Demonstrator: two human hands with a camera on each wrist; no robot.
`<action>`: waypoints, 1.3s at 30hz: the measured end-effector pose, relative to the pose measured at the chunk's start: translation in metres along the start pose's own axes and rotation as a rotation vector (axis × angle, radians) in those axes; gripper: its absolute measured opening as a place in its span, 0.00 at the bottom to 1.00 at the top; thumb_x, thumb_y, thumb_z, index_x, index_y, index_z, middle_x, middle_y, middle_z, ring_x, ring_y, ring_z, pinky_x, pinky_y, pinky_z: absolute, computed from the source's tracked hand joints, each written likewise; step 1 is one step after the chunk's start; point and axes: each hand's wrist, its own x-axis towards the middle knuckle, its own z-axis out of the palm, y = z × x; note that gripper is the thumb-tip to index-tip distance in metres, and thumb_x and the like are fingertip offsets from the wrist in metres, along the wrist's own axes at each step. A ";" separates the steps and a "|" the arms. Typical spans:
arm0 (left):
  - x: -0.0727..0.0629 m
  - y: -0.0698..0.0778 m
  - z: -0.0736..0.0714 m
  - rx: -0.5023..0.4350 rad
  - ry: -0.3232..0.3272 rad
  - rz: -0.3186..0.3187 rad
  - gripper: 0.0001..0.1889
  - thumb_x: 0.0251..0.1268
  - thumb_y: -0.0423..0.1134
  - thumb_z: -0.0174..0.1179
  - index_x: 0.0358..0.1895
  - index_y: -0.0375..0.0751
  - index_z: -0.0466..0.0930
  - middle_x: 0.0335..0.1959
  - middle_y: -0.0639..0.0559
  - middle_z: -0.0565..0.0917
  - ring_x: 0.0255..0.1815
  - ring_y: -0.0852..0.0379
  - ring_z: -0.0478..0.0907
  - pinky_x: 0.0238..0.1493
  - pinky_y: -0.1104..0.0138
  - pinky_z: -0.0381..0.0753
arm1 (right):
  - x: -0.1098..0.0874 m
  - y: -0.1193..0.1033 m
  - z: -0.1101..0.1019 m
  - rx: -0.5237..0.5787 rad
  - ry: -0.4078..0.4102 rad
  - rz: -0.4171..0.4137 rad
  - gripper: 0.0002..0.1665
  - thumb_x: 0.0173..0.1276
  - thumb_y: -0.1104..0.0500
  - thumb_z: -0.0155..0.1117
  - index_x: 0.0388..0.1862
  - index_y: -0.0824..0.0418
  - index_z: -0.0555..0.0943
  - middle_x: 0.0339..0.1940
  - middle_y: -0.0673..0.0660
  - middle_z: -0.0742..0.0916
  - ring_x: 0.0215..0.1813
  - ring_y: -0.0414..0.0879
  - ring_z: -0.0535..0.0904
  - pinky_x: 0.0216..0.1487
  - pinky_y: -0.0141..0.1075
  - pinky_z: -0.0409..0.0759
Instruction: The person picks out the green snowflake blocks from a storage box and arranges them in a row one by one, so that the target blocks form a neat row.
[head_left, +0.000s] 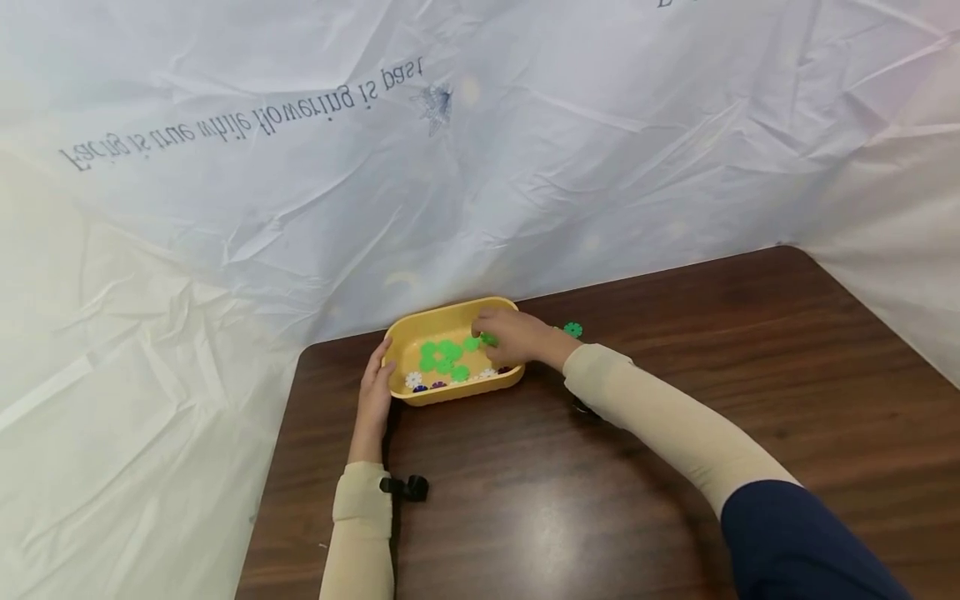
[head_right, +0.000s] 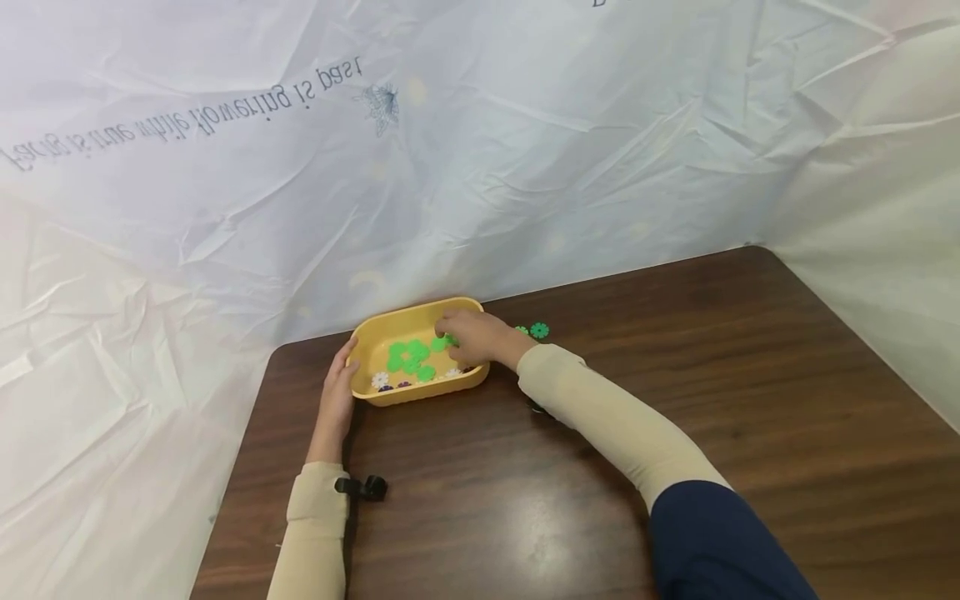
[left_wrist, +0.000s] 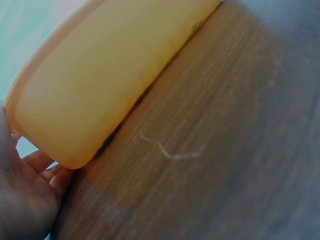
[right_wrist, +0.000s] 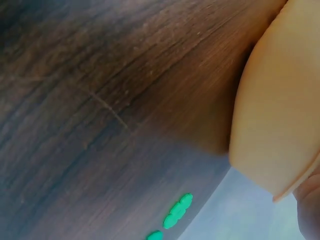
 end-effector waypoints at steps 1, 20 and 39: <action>-0.002 0.003 0.001 0.001 -0.003 0.003 0.28 0.87 0.36 0.42 0.85 0.42 0.57 0.87 0.44 0.51 0.86 0.42 0.46 0.80 0.46 0.51 | -0.001 0.000 -0.001 -0.003 0.012 -0.003 0.19 0.76 0.63 0.62 0.64 0.64 0.82 0.60 0.59 0.82 0.56 0.51 0.80 0.55 0.45 0.81; 0.008 -0.023 -0.010 0.036 0.018 0.049 0.28 0.89 0.42 0.41 0.86 0.50 0.57 0.87 0.51 0.51 0.86 0.48 0.44 0.81 0.47 0.49 | -0.052 0.029 -0.045 0.004 0.163 0.084 0.19 0.75 0.62 0.65 0.61 0.63 0.85 0.57 0.59 0.85 0.49 0.51 0.81 0.49 0.46 0.81; 0.011 -0.025 -0.003 0.028 0.018 0.025 0.28 0.89 0.43 0.42 0.86 0.53 0.58 0.87 0.52 0.52 0.86 0.49 0.45 0.81 0.48 0.50 | -0.097 0.074 -0.040 -0.047 0.110 0.155 0.17 0.73 0.64 0.68 0.58 0.69 0.86 0.52 0.62 0.88 0.47 0.53 0.84 0.50 0.50 0.83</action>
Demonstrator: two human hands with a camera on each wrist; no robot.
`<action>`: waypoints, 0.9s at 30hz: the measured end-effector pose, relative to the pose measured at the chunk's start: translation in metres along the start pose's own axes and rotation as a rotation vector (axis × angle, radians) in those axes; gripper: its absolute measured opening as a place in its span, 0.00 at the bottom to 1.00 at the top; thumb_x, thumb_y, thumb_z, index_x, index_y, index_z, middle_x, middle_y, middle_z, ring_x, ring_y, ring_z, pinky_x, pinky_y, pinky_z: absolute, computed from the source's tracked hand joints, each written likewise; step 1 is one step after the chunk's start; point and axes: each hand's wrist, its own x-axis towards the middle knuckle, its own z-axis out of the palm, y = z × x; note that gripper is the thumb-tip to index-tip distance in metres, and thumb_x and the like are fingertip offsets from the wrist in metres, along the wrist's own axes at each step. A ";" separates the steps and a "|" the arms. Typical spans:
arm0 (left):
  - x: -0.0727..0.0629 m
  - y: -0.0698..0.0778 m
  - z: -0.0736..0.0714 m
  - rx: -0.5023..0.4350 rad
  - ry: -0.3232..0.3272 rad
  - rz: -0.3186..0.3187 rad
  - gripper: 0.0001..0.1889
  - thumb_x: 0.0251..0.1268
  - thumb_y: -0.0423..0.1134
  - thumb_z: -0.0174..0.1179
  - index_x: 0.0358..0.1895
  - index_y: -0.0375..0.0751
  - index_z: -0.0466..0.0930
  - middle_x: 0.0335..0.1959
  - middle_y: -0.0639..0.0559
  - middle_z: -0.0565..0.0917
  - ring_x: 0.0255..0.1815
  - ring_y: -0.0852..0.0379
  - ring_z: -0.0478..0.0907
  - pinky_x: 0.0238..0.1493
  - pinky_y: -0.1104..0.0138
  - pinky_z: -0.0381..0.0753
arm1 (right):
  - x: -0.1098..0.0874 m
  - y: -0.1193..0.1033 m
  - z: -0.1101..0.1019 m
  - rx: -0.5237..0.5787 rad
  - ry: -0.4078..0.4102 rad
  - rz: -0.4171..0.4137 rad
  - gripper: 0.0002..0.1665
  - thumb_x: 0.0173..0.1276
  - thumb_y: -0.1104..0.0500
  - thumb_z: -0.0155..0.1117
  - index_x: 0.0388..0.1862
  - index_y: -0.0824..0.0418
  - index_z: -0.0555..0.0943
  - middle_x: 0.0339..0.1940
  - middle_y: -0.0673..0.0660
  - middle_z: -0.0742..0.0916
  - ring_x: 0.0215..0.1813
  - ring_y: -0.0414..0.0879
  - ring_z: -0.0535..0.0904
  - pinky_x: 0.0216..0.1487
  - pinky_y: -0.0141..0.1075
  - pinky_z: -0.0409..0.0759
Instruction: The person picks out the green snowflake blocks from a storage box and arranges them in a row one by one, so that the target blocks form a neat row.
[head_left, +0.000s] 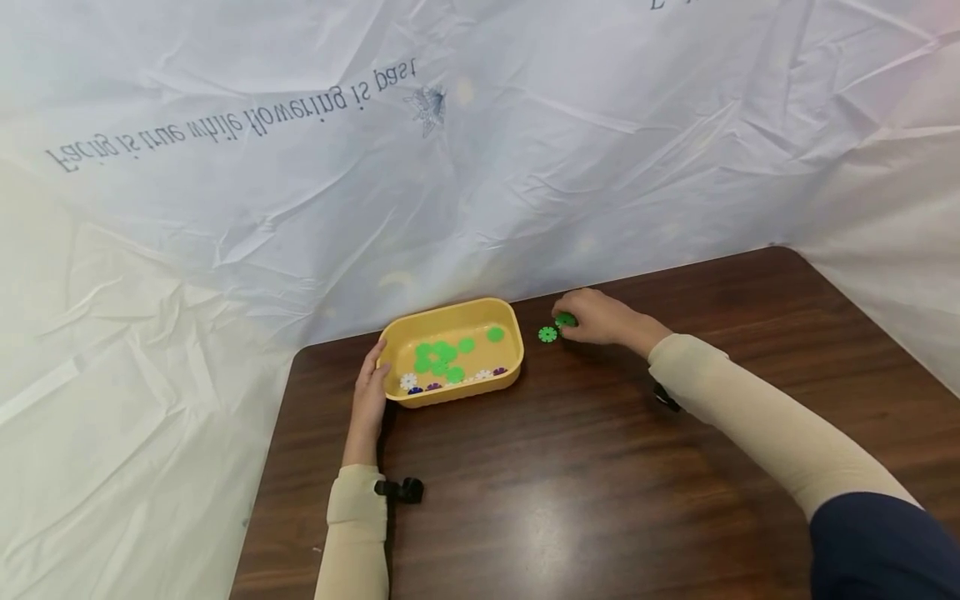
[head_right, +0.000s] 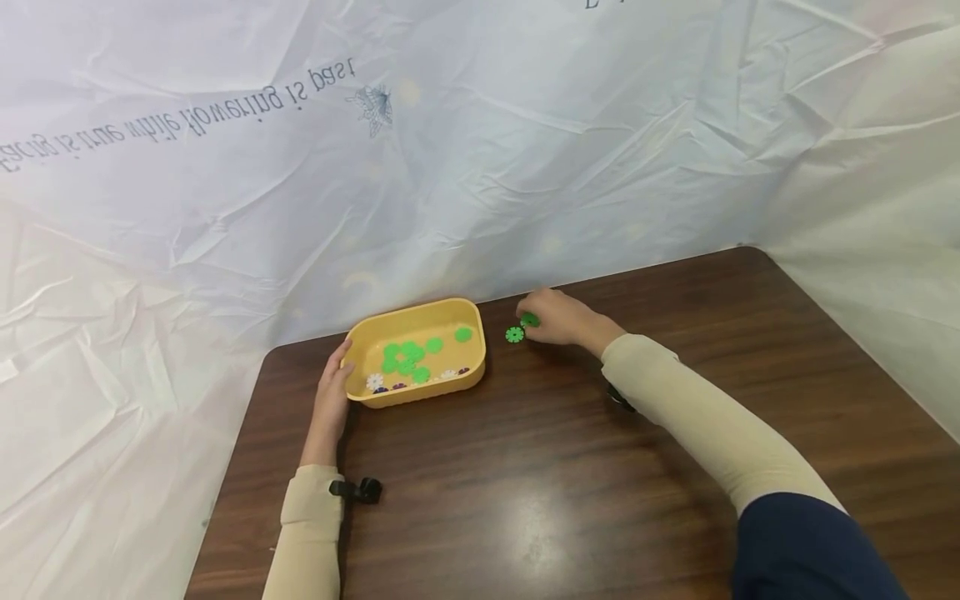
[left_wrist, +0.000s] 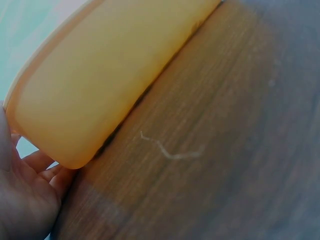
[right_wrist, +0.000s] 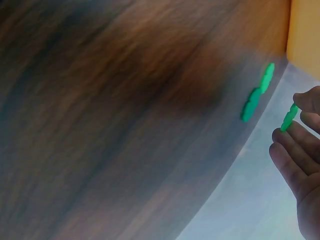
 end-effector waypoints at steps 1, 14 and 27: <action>0.000 0.000 0.000 -0.001 0.000 0.000 0.28 0.89 0.43 0.42 0.86 0.53 0.58 0.87 0.52 0.52 0.86 0.49 0.45 0.81 0.48 0.50 | -0.001 0.003 0.001 -0.003 0.002 -0.002 0.16 0.73 0.64 0.68 0.57 0.69 0.86 0.51 0.62 0.88 0.46 0.52 0.84 0.49 0.50 0.83; 0.000 0.001 0.001 0.003 0.010 -0.002 0.28 0.88 0.43 0.42 0.85 0.53 0.59 0.87 0.52 0.52 0.86 0.49 0.46 0.82 0.48 0.49 | -0.018 0.023 0.006 -0.004 -0.001 0.016 0.12 0.72 0.65 0.69 0.52 0.69 0.88 0.50 0.63 0.88 0.49 0.54 0.85 0.48 0.50 0.84; -0.009 0.026 0.004 -0.024 -0.012 -0.029 0.28 0.87 0.36 0.41 0.85 0.42 0.57 0.87 0.45 0.51 0.86 0.45 0.44 0.82 0.48 0.49 | -0.026 0.038 0.010 -0.046 -0.014 0.050 0.12 0.72 0.65 0.70 0.51 0.68 0.88 0.51 0.64 0.89 0.53 0.60 0.85 0.52 0.54 0.84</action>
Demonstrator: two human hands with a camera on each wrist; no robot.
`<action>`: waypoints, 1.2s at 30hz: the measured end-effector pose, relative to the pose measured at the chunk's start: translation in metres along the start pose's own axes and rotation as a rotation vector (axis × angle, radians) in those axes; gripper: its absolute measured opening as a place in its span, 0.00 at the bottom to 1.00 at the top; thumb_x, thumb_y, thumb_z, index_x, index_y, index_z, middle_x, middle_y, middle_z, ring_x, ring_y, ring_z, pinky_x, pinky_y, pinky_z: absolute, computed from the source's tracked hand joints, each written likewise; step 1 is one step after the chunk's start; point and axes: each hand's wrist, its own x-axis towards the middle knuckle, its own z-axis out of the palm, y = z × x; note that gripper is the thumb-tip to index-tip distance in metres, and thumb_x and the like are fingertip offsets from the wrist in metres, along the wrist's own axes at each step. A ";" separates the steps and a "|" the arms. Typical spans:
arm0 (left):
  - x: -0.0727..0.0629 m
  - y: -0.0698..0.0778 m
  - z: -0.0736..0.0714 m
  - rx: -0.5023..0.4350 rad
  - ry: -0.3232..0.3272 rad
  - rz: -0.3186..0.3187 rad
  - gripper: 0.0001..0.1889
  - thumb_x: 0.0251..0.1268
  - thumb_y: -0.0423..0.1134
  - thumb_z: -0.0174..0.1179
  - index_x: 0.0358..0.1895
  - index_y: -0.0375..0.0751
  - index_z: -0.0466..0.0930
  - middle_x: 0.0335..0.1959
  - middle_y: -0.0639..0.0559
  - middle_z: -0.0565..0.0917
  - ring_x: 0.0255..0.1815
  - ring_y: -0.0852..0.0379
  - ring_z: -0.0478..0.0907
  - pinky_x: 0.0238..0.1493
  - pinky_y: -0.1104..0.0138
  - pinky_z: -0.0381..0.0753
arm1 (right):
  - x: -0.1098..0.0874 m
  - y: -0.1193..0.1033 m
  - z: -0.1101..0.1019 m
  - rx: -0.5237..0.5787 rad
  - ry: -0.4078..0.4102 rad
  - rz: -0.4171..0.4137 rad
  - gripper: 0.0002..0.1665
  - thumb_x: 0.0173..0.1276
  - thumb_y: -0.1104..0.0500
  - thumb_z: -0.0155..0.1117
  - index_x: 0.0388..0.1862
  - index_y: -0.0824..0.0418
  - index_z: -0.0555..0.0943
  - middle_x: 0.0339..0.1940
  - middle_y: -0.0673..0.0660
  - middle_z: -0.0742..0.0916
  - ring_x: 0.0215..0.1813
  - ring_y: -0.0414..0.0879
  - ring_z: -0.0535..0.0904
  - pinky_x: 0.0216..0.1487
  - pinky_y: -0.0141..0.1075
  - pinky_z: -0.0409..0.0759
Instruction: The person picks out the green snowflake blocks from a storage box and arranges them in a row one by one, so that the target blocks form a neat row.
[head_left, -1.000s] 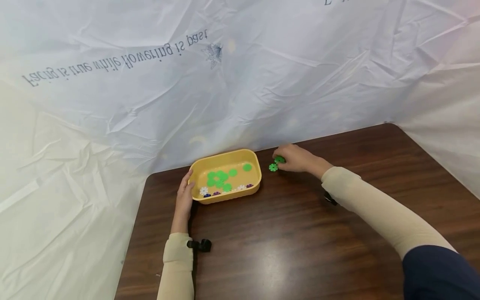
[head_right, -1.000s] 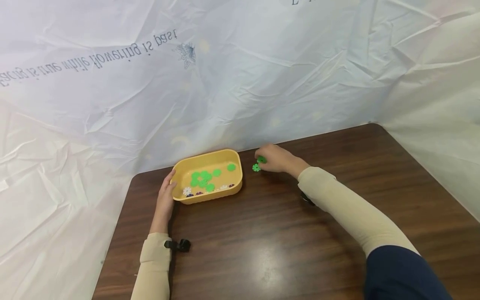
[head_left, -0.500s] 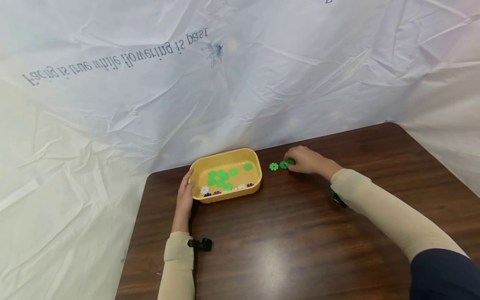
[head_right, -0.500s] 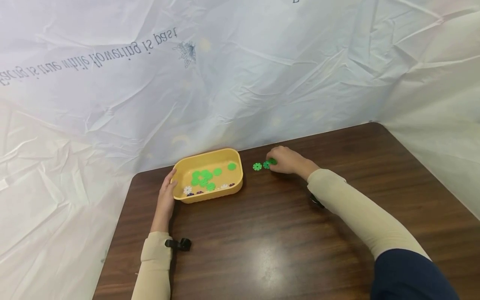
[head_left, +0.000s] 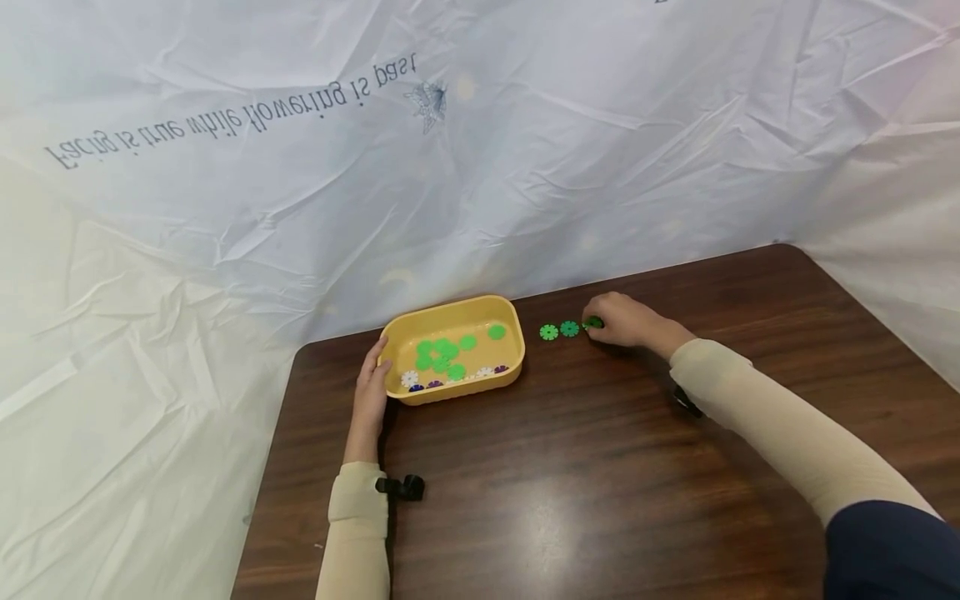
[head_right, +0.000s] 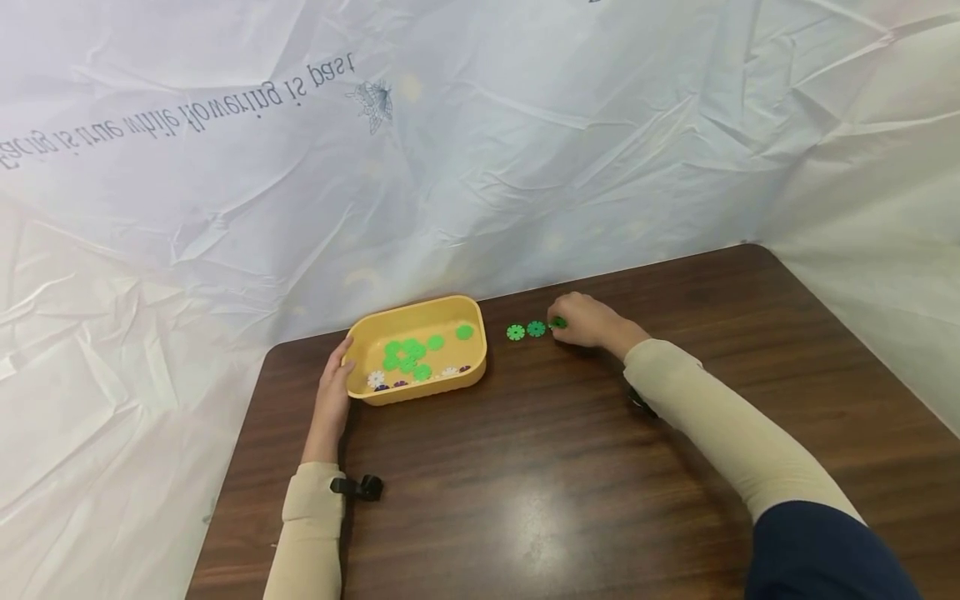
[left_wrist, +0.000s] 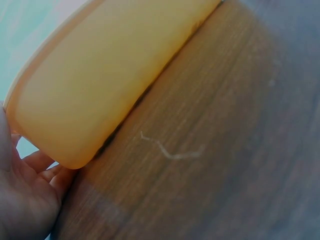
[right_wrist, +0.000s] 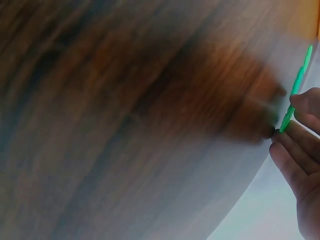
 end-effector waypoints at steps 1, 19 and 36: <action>-0.002 0.004 0.001 0.001 0.000 -0.001 0.28 0.87 0.36 0.41 0.85 0.42 0.57 0.87 0.44 0.51 0.86 0.44 0.44 0.82 0.47 0.49 | 0.001 0.001 0.001 -0.002 -0.002 -0.002 0.12 0.72 0.65 0.70 0.51 0.68 0.88 0.51 0.65 0.89 0.53 0.60 0.85 0.52 0.54 0.84; 0.012 -0.024 -0.003 0.009 0.039 0.020 0.28 0.87 0.41 0.43 0.85 0.50 0.59 0.87 0.49 0.52 0.86 0.47 0.46 0.82 0.48 0.49 | 0.005 0.003 0.003 0.039 0.003 -0.035 0.07 0.71 0.68 0.70 0.46 0.67 0.90 0.49 0.63 0.88 0.50 0.59 0.86 0.50 0.53 0.85; 0.010 -0.026 -0.004 0.018 0.036 0.037 0.28 0.87 0.42 0.43 0.85 0.52 0.60 0.87 0.51 0.53 0.86 0.48 0.46 0.81 0.47 0.49 | 0.031 -0.040 -0.027 0.040 0.012 -0.056 0.10 0.78 0.67 0.59 0.49 0.65 0.87 0.50 0.62 0.87 0.49 0.57 0.83 0.51 0.53 0.82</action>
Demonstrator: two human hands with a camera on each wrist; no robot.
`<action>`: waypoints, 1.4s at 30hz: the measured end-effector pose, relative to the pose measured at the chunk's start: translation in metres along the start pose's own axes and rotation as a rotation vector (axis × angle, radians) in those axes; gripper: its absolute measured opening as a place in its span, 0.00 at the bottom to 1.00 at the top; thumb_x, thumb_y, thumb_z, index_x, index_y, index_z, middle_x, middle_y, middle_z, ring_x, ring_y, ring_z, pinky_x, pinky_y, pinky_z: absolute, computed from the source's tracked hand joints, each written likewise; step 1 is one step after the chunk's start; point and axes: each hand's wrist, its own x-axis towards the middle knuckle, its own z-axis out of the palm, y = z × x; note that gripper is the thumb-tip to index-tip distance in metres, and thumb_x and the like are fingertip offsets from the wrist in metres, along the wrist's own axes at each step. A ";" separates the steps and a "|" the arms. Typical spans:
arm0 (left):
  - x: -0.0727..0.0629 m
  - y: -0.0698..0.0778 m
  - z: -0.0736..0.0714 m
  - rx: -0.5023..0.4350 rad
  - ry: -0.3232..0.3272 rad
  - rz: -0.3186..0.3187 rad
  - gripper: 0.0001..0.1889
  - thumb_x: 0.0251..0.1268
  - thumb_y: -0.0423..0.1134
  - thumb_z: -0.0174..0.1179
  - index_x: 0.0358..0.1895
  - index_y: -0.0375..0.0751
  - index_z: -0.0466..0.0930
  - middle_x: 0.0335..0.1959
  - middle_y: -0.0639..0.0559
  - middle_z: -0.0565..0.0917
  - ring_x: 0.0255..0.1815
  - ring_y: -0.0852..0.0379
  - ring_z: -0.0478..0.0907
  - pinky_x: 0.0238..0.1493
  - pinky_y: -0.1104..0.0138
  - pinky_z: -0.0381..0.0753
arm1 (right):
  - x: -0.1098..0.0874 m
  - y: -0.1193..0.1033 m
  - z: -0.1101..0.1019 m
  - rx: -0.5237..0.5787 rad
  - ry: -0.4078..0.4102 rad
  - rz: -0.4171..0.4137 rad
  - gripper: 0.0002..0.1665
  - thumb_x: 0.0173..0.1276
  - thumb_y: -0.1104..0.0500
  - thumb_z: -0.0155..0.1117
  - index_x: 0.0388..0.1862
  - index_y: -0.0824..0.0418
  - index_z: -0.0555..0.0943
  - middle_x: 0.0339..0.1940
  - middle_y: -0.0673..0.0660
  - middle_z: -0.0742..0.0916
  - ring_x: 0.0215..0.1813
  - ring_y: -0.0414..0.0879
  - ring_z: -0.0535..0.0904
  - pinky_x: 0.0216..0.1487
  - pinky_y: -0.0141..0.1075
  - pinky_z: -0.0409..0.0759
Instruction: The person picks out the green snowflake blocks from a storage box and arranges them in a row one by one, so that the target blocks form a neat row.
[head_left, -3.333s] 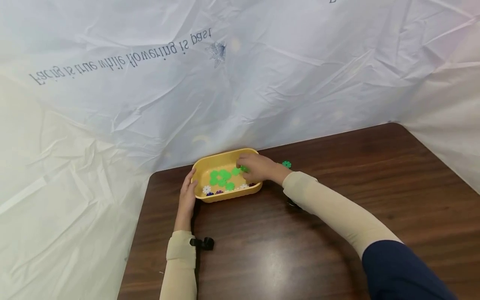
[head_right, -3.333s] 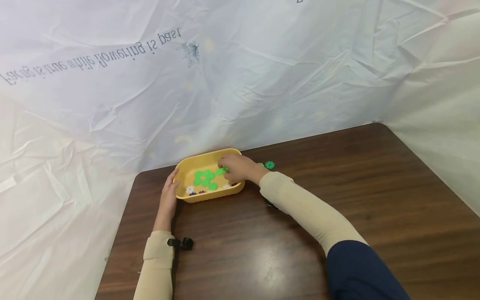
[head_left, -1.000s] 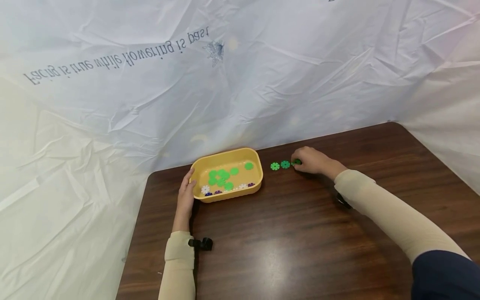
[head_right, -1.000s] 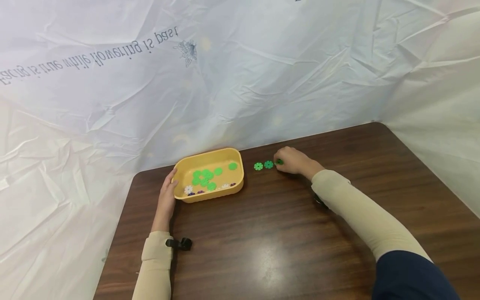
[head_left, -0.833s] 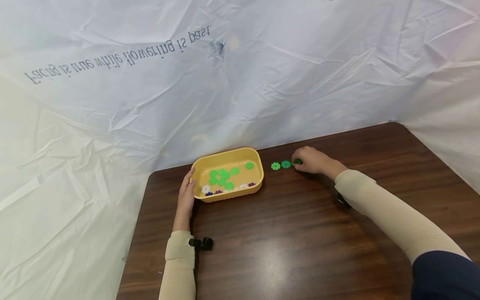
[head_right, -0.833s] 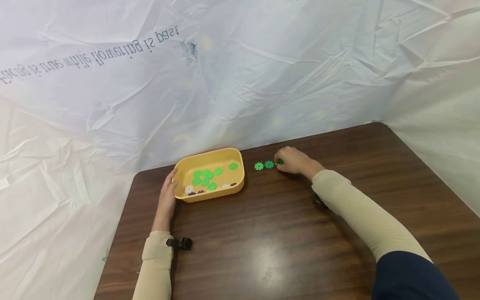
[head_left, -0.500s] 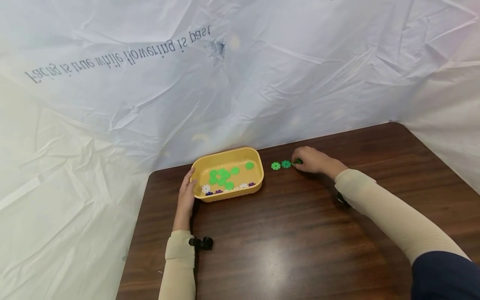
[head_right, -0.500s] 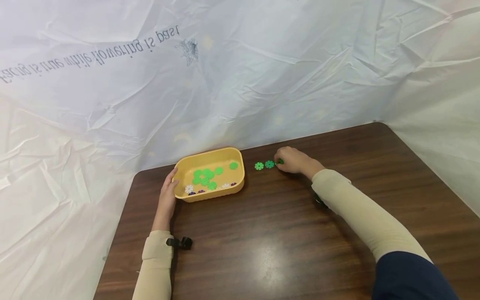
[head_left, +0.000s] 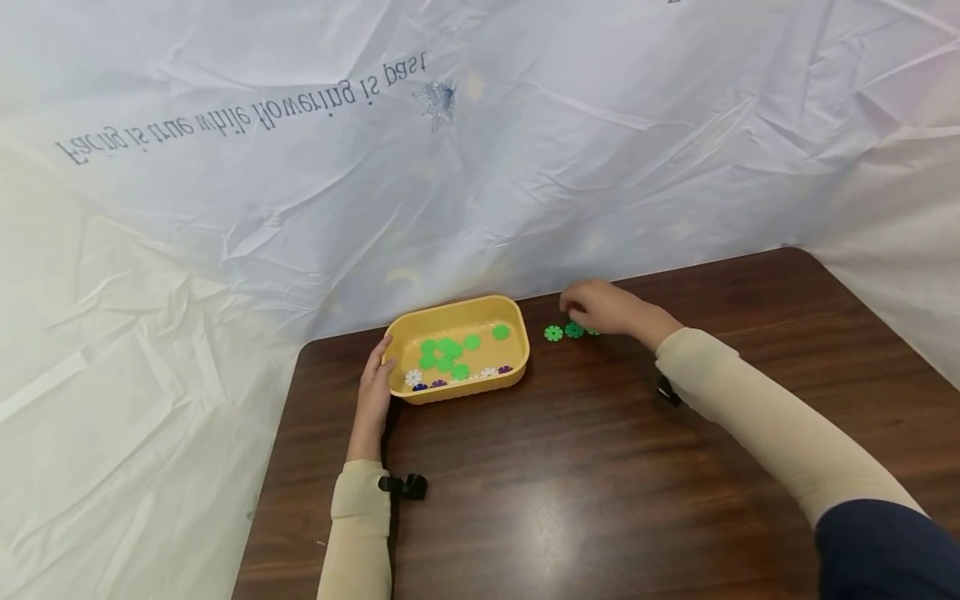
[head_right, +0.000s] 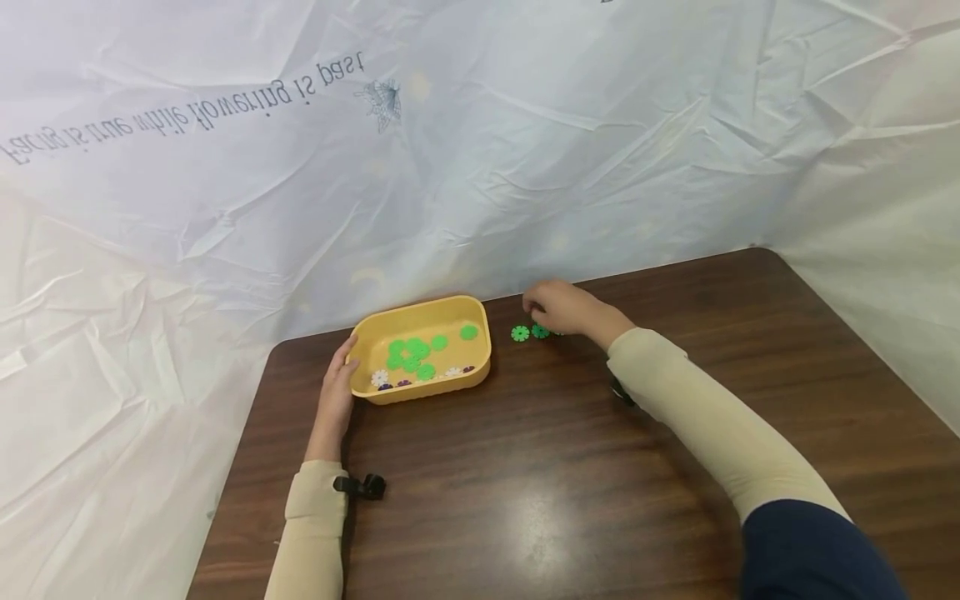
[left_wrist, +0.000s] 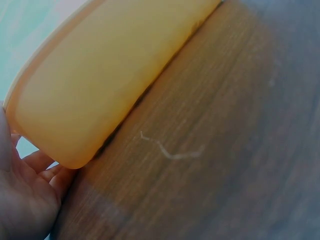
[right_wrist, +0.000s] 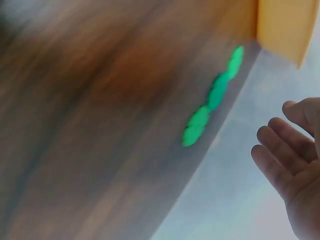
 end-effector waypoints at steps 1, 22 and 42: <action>0.000 0.000 0.000 -0.001 -0.003 0.002 0.28 0.88 0.42 0.43 0.85 0.52 0.60 0.87 0.50 0.53 0.86 0.48 0.46 0.82 0.47 0.49 | 0.003 -0.005 0.000 -0.002 0.001 -0.009 0.10 0.78 0.66 0.59 0.48 0.64 0.87 0.48 0.61 0.88 0.48 0.56 0.83 0.50 0.52 0.82; 0.004 -0.001 -0.002 -0.026 -0.026 -0.005 0.28 0.88 0.40 0.41 0.86 0.50 0.57 0.87 0.49 0.50 0.86 0.47 0.46 0.81 0.48 0.51 | 0.081 -0.115 0.046 0.077 -0.222 -0.222 0.16 0.79 0.71 0.57 0.55 0.64 0.90 0.58 0.59 0.89 0.62 0.55 0.84 0.63 0.46 0.81; 0.002 0.003 0.002 -0.002 -0.008 0.010 0.27 0.88 0.42 0.42 0.85 0.51 0.60 0.87 0.51 0.53 0.86 0.49 0.46 0.82 0.48 0.49 | 0.092 -0.113 0.085 0.095 -0.183 -0.071 0.33 0.77 0.63 0.65 0.10 0.51 0.65 0.09 0.44 0.58 0.18 0.40 0.49 0.27 0.35 0.59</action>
